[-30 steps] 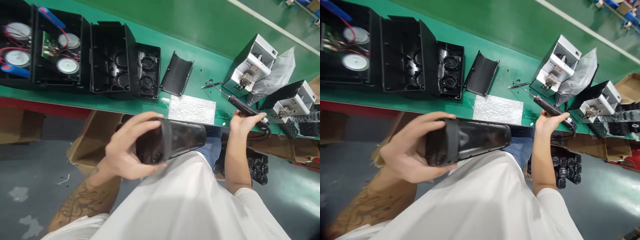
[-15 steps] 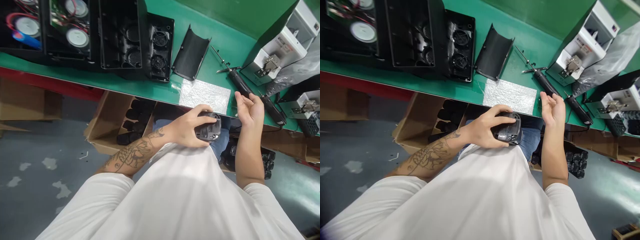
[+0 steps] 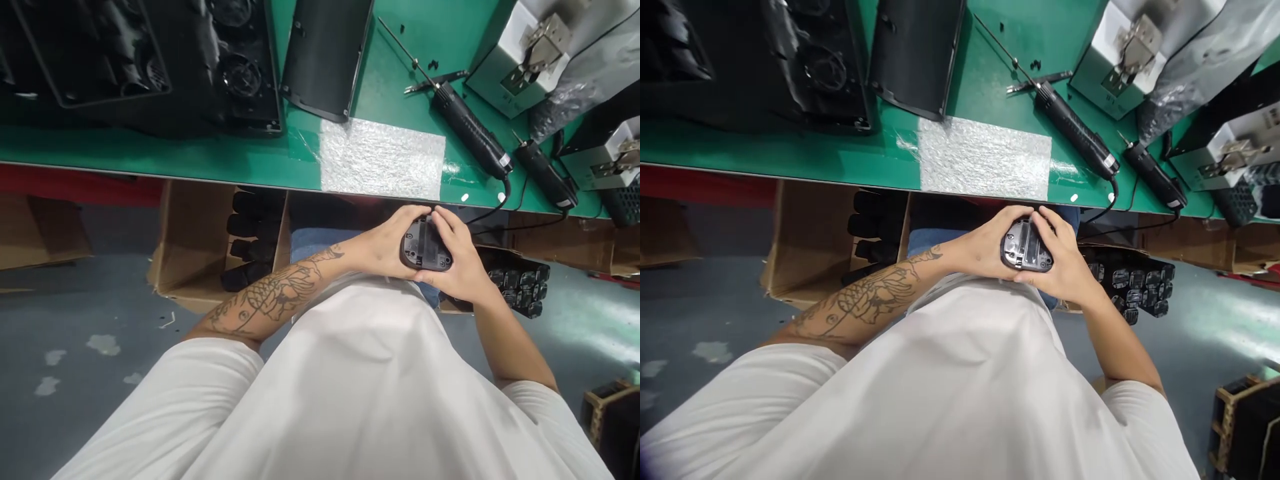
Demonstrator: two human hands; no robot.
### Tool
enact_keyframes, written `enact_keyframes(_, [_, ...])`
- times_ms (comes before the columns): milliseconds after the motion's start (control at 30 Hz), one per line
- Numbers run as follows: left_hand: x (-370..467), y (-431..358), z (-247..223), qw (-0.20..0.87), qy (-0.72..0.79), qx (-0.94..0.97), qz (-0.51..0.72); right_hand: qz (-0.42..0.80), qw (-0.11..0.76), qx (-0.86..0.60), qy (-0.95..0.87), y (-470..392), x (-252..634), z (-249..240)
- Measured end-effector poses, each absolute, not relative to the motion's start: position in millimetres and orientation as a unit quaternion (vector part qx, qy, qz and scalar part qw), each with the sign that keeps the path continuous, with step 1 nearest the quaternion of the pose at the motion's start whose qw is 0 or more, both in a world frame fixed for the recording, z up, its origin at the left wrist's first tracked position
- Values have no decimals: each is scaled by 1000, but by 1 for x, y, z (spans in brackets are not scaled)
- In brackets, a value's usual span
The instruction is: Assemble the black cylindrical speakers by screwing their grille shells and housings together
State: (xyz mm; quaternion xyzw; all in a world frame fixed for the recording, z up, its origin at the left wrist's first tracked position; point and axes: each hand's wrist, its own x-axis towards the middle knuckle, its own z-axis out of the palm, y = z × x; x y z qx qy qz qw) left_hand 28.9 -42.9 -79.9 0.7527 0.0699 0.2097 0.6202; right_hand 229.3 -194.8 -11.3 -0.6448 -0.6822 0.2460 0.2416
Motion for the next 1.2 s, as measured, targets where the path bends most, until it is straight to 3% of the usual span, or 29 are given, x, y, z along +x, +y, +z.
enact_keyframes(367, [19,-44,-94,520,-20,790,325,177,237,-578,-761,-189,231,-11])
enact_keyframes(700, [19,-42,-90,502,-8,802,324,202,272,-545,-767,-182,242,-12])
enact_keyframes(900, [0,-49,-97,304,-11,832,463,245,285,-551,-745,-168,249,-15])
enact_keyframes(1200, [-10,-42,-90,323,-9,864,387,288,280,-552,-730,-157,244,-20])
